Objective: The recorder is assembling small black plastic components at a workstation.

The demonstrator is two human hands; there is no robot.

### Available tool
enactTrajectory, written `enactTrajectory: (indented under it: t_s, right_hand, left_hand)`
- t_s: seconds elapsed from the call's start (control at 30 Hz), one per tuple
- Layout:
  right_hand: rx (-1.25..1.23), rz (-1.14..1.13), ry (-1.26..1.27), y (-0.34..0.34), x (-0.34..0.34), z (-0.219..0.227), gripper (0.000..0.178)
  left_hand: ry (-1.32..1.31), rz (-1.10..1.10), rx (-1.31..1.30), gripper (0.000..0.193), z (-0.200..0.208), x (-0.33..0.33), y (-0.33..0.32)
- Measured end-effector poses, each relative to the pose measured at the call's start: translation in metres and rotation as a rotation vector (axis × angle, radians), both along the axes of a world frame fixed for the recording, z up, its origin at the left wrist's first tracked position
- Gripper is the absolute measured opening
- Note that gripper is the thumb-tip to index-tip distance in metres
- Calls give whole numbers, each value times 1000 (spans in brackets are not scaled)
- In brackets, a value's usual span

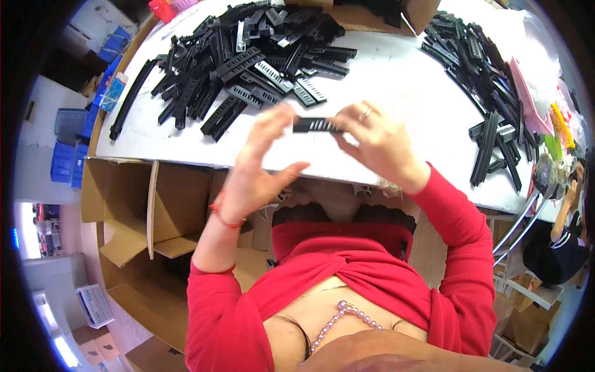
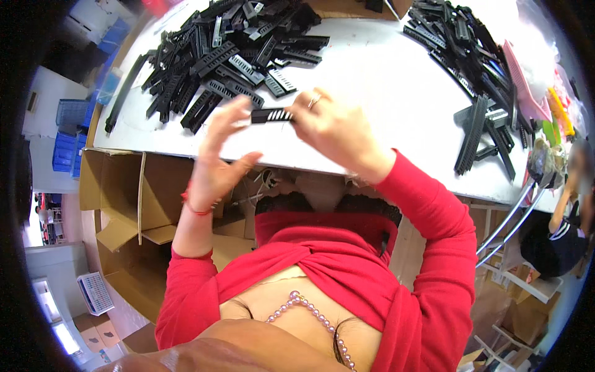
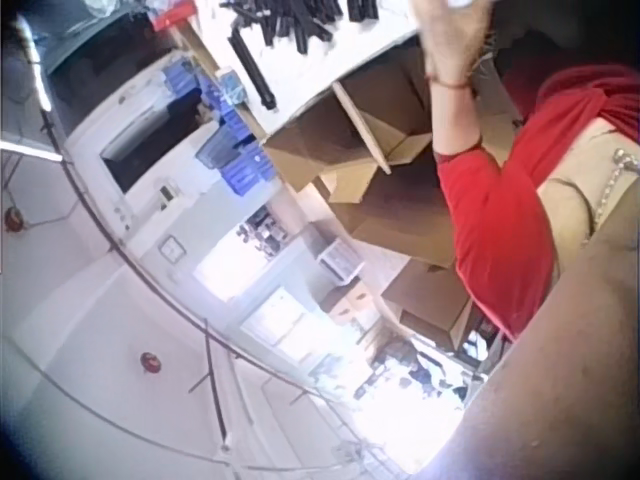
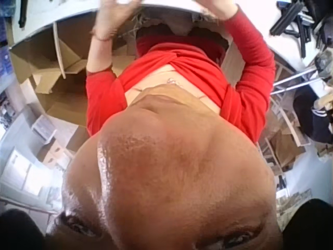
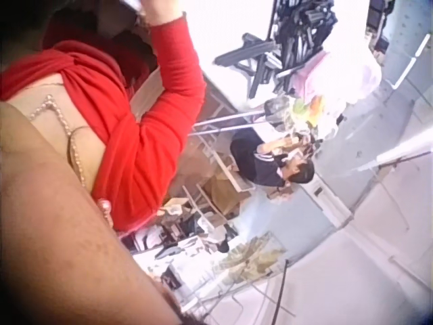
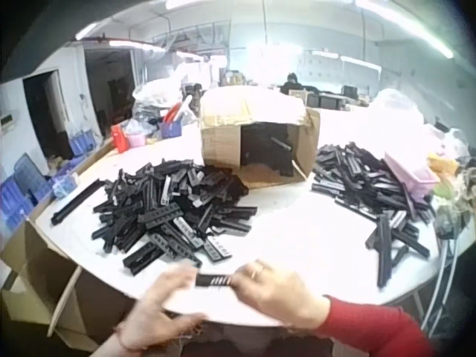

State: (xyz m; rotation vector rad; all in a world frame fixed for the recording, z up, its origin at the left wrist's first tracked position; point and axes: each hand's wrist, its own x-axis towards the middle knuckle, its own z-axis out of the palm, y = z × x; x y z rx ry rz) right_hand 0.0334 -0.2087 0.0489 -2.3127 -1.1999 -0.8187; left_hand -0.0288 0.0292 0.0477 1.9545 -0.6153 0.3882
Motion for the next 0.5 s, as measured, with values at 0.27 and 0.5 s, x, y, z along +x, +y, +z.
enactTrajectory:
  t_s: [0.27, 0.5]
  right_hand:
    - [93, -34, -78, -59, 19, 3, 42]
    - [138, -46, 60, -99, 62, -27, 15]
  left_hand:
    - [-500, 430, 236, 21, 40, 107, 20]
    - [-591, 721, 867, 35, 82, 188, 3]
